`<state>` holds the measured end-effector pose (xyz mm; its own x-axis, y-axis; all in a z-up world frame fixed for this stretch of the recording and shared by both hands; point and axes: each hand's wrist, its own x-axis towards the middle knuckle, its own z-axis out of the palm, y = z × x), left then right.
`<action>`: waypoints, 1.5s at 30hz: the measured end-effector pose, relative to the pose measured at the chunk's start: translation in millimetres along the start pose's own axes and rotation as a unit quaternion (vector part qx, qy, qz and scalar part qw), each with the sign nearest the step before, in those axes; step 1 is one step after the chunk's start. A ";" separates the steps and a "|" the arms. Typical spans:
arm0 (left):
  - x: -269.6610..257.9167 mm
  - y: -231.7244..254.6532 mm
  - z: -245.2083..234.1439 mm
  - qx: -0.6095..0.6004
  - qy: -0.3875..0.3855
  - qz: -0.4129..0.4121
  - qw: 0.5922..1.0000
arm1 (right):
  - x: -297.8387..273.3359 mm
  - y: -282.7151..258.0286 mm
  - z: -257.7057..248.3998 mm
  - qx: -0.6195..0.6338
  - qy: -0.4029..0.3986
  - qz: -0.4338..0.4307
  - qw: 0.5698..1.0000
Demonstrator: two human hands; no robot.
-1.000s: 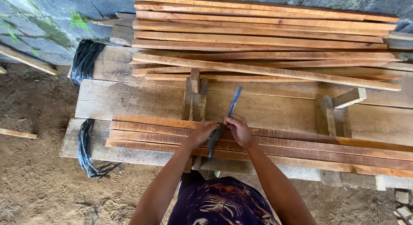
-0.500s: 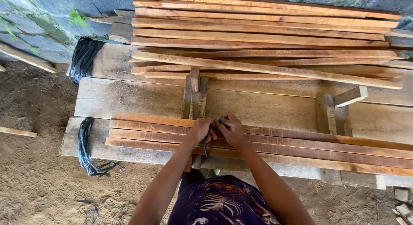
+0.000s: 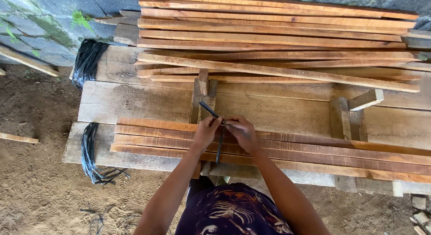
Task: Bundling multiple wooden planks together using plastic straps and a hand tool.
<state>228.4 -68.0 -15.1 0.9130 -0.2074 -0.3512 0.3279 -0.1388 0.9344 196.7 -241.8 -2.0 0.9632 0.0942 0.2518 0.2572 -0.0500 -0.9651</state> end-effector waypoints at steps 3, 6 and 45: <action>6.5 -13.5 -6.4 0.027 0.022 0.013 0.999 | 2.4 -5.3 -1.4 0.029 0.026 0.068 0.997; 11.6 -17.1 -18.2 0.066 0.045 -0.028 0.996 | 11.2 -1.2 -10.8 -0.007 0.065 0.165 0.984; 0.1 -26.8 -40.0 0.027 -0.001 -0.008 1.000 | 56.1 49.9 -19.3 -0.151 -0.023 0.366 0.918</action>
<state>229.4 -25.6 -37.8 0.9074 -0.2058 -0.3665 0.3291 -0.1946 0.9240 265.1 -258.2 -34.6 0.8841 -0.0335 -0.4662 -0.4410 -0.3897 -0.8084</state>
